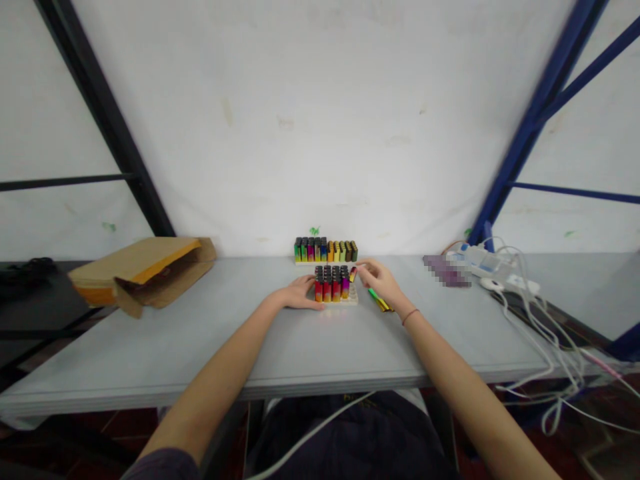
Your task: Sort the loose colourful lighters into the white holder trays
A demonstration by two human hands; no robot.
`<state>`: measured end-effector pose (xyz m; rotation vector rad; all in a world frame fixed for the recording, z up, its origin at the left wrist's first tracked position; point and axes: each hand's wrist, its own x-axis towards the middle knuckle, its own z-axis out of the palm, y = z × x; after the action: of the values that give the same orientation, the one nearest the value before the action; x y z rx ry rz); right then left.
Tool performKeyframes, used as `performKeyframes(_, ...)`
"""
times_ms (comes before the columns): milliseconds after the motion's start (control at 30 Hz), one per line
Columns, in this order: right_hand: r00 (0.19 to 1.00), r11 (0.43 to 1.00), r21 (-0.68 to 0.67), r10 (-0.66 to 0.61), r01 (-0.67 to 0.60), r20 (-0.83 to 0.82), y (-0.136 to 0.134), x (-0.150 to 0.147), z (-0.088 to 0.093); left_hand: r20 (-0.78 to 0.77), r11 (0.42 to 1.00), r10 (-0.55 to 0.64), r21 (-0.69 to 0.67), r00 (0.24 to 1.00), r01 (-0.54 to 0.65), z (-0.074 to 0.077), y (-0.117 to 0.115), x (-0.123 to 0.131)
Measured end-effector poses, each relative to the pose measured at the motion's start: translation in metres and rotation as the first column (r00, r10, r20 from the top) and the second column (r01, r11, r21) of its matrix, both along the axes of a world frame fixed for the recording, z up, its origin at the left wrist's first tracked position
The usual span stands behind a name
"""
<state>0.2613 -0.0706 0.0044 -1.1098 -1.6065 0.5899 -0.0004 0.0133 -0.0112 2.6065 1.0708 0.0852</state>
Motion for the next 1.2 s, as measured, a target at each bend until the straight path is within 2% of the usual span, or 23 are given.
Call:
performKeyframes(67,0.994,0.993,-0.015,-0.113,0.113,0.008,0.004,0.015,0.003,-0.015,1.000,0.010,-0.004,1.000,-0.010,0.001,-0.001,0.000)
performKeyframes(167,0.940,0.962,-0.067,-0.242,0.265,0.241,0.007,0.042,0.004,-0.031,1.000,0.024,-0.012,0.999,-0.024,0.002,-0.002,0.001)
performKeyframes(233,0.877,0.935,-0.176,-0.207,0.308,0.434,0.007,0.057,0.002,-0.036,0.999,0.026,-0.018,0.999,-0.027,0.003,-0.002,0.000)
performKeyframes(333,0.826,0.910,-0.313,-0.056,0.274,0.560,0.004,0.066,-0.001,-0.031,0.999,0.027,-0.018,0.999,-0.028,0.003,-0.003,0.000)
performKeyframes(400,0.801,0.926,-0.303,-0.001,0.227,0.598,0.003,0.065,-0.003,-0.023,1.000,0.022,-0.015,1.000,-0.022,0.003,-0.002,0.000)
performKeyframes(533,0.772,0.958,-0.225,0.005,0.179,0.636,0.006,0.054,-0.007,-0.010,1.000,0.017,-0.018,1.000,-0.018,0.002,-0.002,0.000)
performKeyframes(767,0.813,0.979,-0.164,-0.005,0.124,0.582,0.009,0.043,-0.014,-0.001,1.000,0.014,-0.021,1.000,-0.014,0.004,-0.003,-0.001)
performKeyframes(867,0.825,0.981,-0.141,-0.034,0.137,0.564,0.008,0.040,-0.012,-0.011,1.000,0.020,-0.020,1.000,-0.020,0.003,-0.003,-0.001)
performKeyframes(933,0.863,0.984,-0.129,-0.044,0.125,0.503,0.007,0.038,-0.009,-0.013,1.000,0.019,-0.014,1.000,-0.019,0.003,-0.002,0.000)
performKeyframes(1100,0.992,0.997,-0.076,-0.017,0.027,0.128,0.004,0.028,-0.001,-0.016,1.000,0.017,-0.017,1.000,-0.018,0.003,-0.002,0.000)
performKeyframes(1200,0.989,0.990,-0.131,0.031,-0.051,-0.147,0.003,0.021,-0.002,-0.016,1.000,0.024,-0.018,1.000,-0.024,0.003,-0.002,0.000)
